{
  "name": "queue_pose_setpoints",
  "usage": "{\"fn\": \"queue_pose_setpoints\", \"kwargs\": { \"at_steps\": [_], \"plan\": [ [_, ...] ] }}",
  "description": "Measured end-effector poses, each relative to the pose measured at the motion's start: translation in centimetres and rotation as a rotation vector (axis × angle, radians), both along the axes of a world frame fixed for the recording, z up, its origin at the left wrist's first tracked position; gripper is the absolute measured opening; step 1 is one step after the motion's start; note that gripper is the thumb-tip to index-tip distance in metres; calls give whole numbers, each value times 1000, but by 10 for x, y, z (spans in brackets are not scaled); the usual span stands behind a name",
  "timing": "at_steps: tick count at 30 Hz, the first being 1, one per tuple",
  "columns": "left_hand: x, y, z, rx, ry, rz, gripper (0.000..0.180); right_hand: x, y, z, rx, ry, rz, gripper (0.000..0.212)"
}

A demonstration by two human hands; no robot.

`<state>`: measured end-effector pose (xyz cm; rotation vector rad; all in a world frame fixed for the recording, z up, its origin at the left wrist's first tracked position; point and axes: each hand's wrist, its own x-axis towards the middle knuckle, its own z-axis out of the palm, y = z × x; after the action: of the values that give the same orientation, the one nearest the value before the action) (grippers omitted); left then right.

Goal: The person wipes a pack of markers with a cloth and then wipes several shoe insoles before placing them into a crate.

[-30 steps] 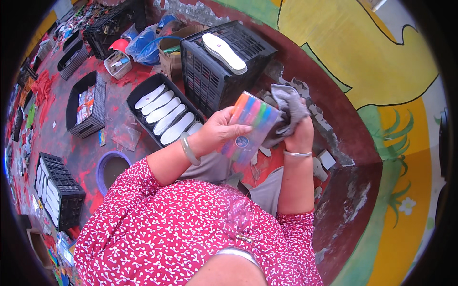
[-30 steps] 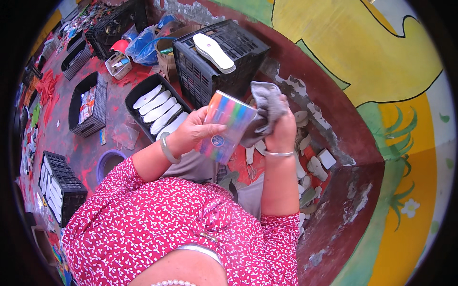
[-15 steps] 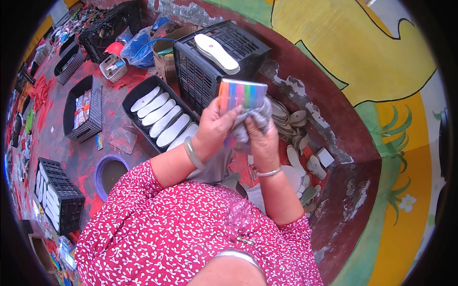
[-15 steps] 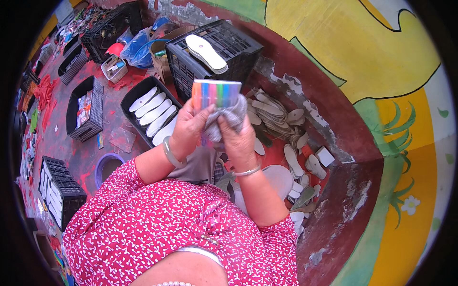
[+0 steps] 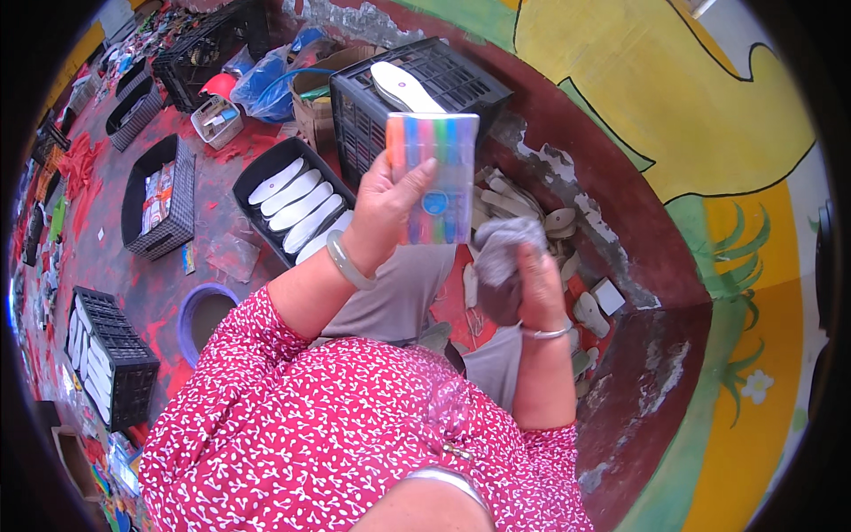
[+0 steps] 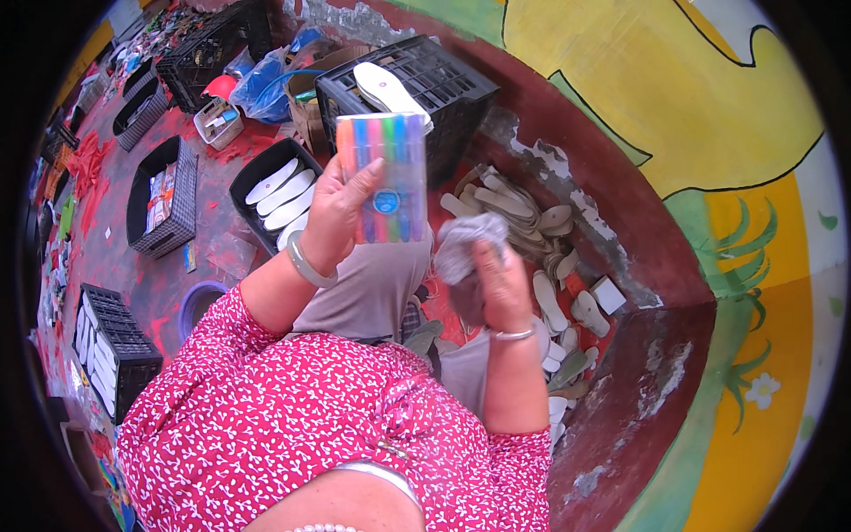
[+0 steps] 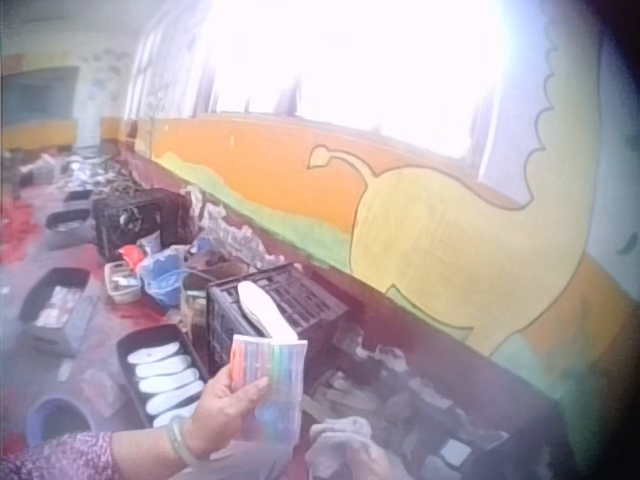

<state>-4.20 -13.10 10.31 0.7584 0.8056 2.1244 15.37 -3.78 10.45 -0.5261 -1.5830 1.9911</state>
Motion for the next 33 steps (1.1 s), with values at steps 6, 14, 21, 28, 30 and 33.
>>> {"fn": "queue_pose_setpoints", "kwargs": {
  "at_steps": [6, 14, 21, 28, 30, 33],
  "plan": [
    [47, 16, -22, 35, 215, -19, 32, -54, -11, 29, 65, 176, -128, 50],
    [40, 20, -41, -22, 64, -9, 24, -42, -32, -37, -48, 107, -206, 34],
    [45, 26, -35, 40, -13, -21, 25, -31, -27, -40, -315, 214, -233, 32],
    [-6, 21, -25, -338, 313, -235, 44, 32, 31, -3, -60, -72, -108, 25],
    [1, 26, -12, -378, 244, -487, 53, 38, 31, 16, 37, -187, 78, 24],
    [17, 25, -2, -420, 34, -945, 46, 36, 33, 20, 240, -246, 195, 21]
  ]
}}
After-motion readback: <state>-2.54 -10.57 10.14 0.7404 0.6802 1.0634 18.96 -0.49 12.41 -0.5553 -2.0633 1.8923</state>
